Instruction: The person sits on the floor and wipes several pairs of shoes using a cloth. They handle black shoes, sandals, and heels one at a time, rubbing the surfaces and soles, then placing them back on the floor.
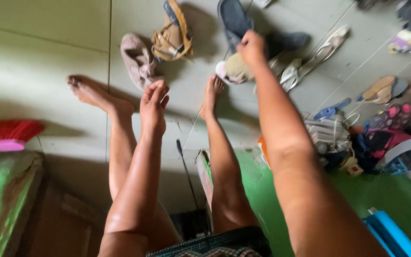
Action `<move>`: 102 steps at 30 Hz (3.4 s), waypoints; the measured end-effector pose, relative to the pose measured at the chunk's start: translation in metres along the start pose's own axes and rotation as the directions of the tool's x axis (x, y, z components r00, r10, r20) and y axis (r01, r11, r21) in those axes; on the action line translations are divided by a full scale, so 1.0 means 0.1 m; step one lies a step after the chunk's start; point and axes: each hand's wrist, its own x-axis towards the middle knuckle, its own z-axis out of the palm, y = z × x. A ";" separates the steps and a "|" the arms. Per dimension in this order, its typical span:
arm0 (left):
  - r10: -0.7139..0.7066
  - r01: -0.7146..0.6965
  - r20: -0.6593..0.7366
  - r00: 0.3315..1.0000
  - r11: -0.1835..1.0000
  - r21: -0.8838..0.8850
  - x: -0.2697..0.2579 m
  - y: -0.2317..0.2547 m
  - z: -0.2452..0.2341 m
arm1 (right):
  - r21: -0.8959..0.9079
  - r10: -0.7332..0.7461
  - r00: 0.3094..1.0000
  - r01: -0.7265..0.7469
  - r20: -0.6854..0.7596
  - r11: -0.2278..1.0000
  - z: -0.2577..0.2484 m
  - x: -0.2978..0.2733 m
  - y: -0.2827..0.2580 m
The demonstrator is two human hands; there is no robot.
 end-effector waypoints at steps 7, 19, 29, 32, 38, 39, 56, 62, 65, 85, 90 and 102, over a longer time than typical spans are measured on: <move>0.098 -0.139 0.166 0.981 0.955 0.261 -0.35 -0.12 -0.15 | 0.658 -0.074 0.848 -0.349 0.525 0.668 -0.13 -1.20 -0.78; -0.410 0.192 0.439 0.799 0.867 0.459 -2.02 1.33 -0.31 | 0.744 -0.261 0.702 -0.573 0.662 0.344 -1.43 -2.63 -3.04; -0.485 0.187 0.455 0.747 0.810 0.556 -2.88 1.56 0.26 | 0.764 0.094 0.972 0.106 -0.213 0.636 -2.05 -3.46 -3.51; -0.542 0.340 0.475 0.694 0.827 0.447 -2.97 1.22 0.24 | 0.952 0.185 0.982 -0.078 0.023 0.297 -2.10 -3.69 -3.31; -0.654 0.447 0.524 0.546 0.756 0.478 -3.41 0.55 0.44 | 0.662 0.046 0.919 0.247 -0.391 0.708 -2.21 -4.12 -2.47; -0.661 0.420 0.537 0.525 0.749 0.512 -3.53 0.51 0.55 | 0.622 0.104 0.882 0.236 -0.460 0.746 -2.23 -4.07 -2.30; -0.461 0.239 0.553 0.694 0.872 0.427 -3.31 -0.35 1.17 | 0.742 0.046 0.926 0.269 -0.374 0.613 -3.12 -4.86 -2.10; -0.468 0.446 0.662 0.586 0.868 0.219 -3.19 0.17 1.10 | 0.495 -0.171 0.840 0.454 -0.515 0.741 -2.79 -4.78 -2.56; -0.571 0.376 0.496 0.654 0.814 0.442 -3.34 0.55 1.14 | 0.517 -0.053 0.849 0.369 -0.526 0.773 -2.70 -4.55 -2.62; -0.479 0.317 0.576 0.662 0.876 0.364 -2.91 2.04 0.69 | 0.653 -0.202 0.857 0.497 -0.475 0.572 -3.48 -3.40 -3.87; -0.498 0.301 0.609 0.617 0.865 0.402 -3.07 2.10 0.55 | 0.578 0.367 0.620 0.174 -0.693 0.797 -3.31 -2.97 -3.24; -0.662 0.301 0.396 0.636 0.686 0.663 -3.02 1.68 0.93 | 0.877 0.512 0.817 -0.014 -0.267 0.480 -2.53 -3.15 -2.27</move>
